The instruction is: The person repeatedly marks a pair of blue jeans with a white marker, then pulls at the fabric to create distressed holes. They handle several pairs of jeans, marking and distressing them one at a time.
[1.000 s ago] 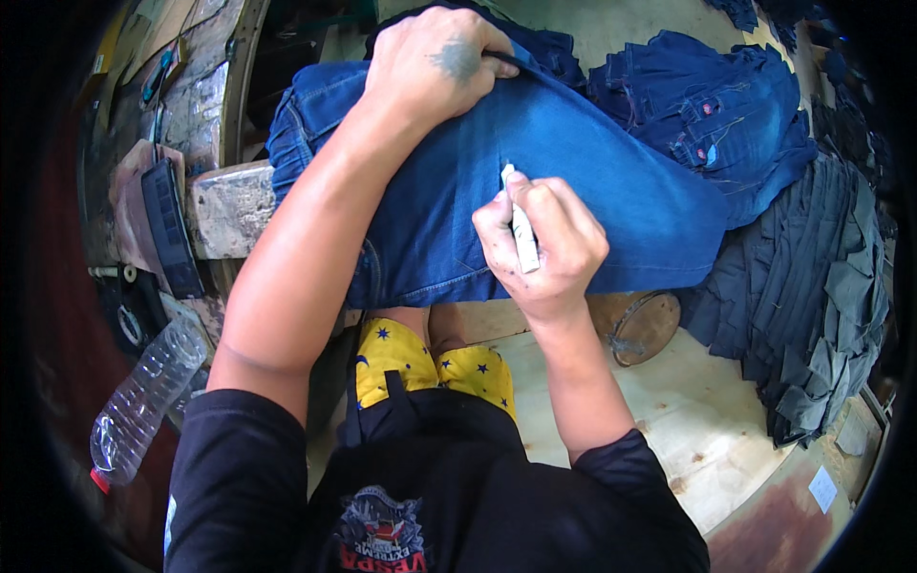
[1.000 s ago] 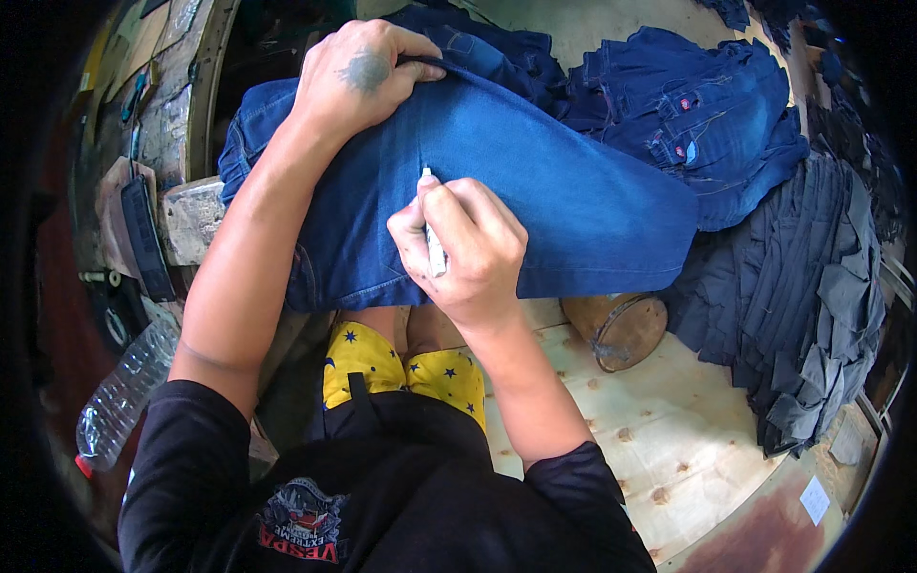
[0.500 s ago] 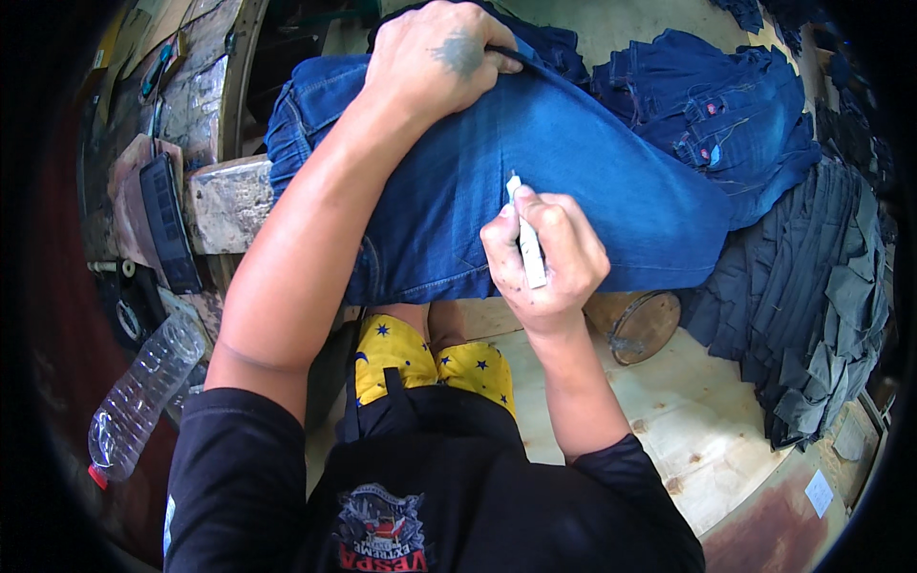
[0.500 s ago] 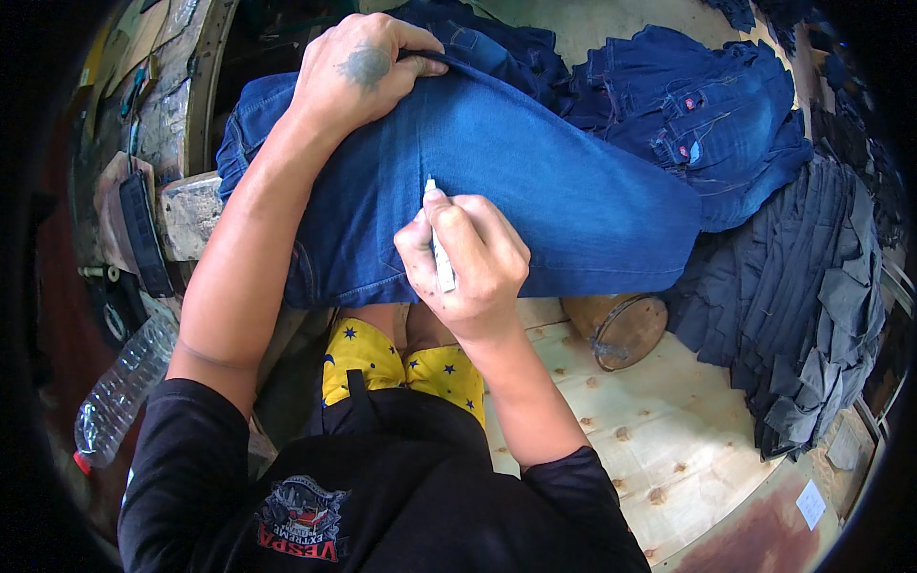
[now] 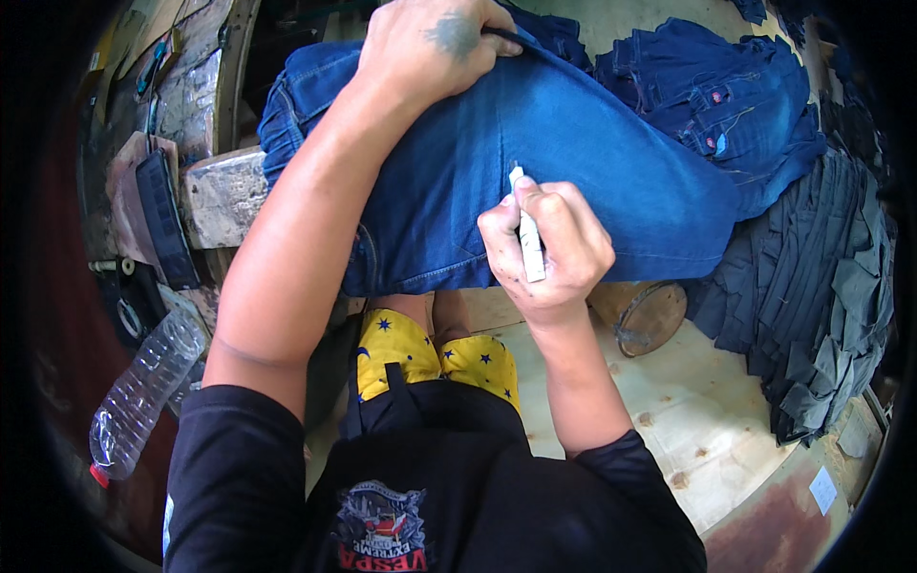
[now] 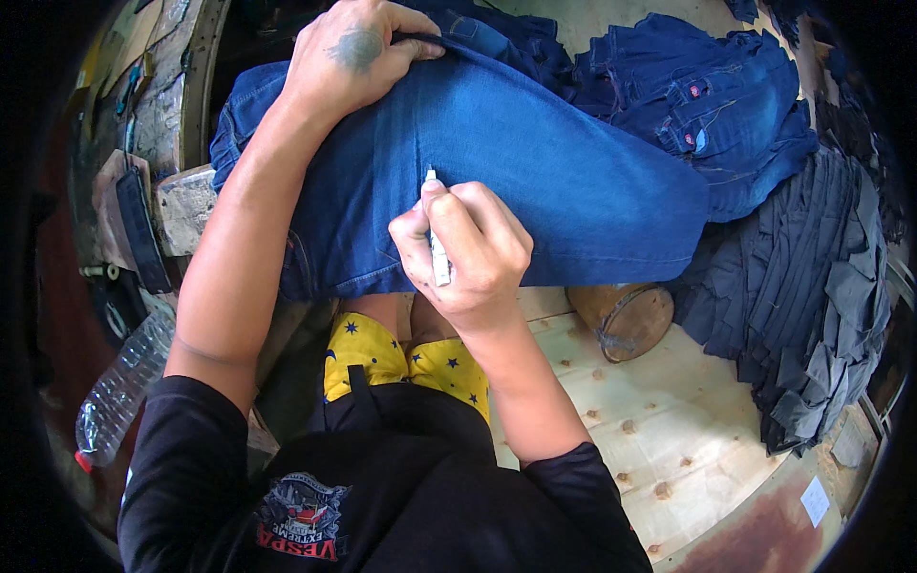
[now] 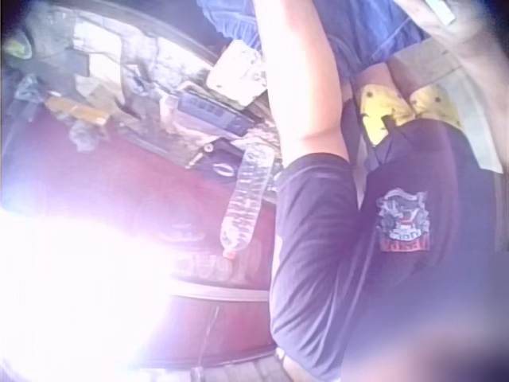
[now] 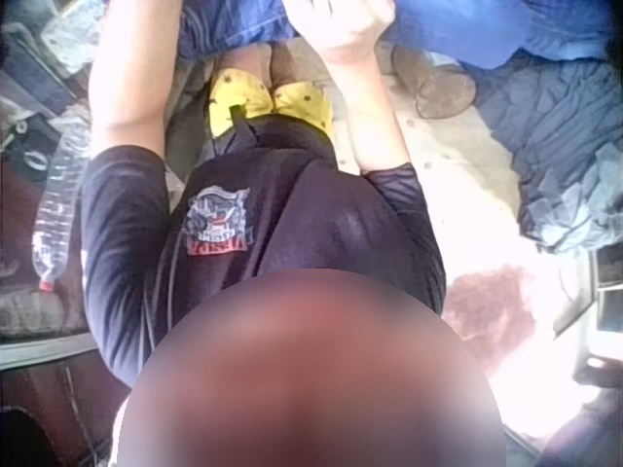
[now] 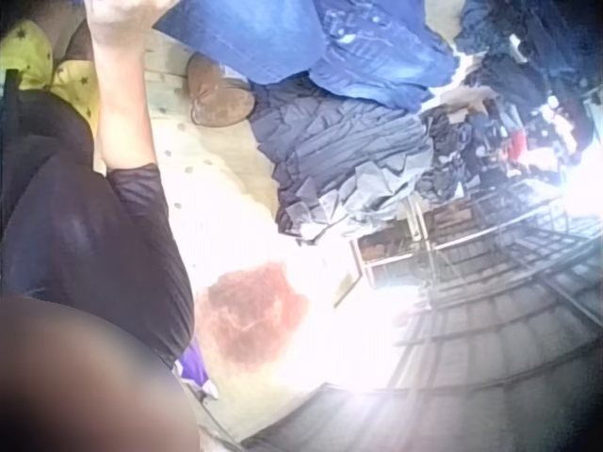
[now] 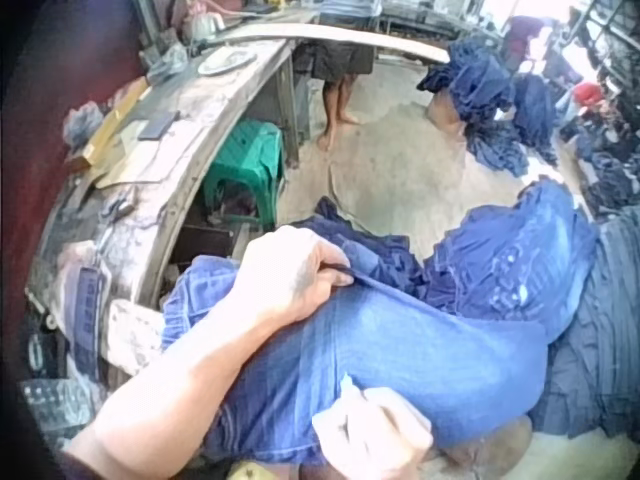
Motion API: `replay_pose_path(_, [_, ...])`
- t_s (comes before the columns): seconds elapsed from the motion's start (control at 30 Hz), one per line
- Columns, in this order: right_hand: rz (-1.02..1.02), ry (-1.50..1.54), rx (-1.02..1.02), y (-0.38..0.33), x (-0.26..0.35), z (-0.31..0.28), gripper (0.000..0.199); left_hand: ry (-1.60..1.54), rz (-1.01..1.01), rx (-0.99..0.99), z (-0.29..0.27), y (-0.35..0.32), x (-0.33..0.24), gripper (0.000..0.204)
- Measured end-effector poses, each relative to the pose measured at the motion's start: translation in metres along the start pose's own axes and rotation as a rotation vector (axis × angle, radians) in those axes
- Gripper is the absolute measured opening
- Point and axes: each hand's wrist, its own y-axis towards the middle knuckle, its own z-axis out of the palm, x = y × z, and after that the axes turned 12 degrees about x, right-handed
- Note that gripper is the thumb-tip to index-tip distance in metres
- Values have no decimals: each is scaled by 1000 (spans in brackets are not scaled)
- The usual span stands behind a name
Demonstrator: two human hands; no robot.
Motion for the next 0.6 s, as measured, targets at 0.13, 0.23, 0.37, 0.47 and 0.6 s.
replay_pose_path(0.13, [-52,51,58,-1,1,-6,19,-10,-3,-15,0,-2,-1,25])
replay_pose_path(0.23, [-46,87,-35,0,0,-5,18,26,39,-48,-1,-4,-3,24])
replay_pose_path(0.37, [26,-26,56,0,1,-2,17,-16,-16,10,-1,-2,-3,24])
replay_pose_path(0.47, [-30,43,28,0,2,-6,19,-5,-17,13,-1,1,-2,24])
replay_pose_path(0.6, [6,22,9,1,0,-6,19,18,1,-14,-1,3,-2,24])
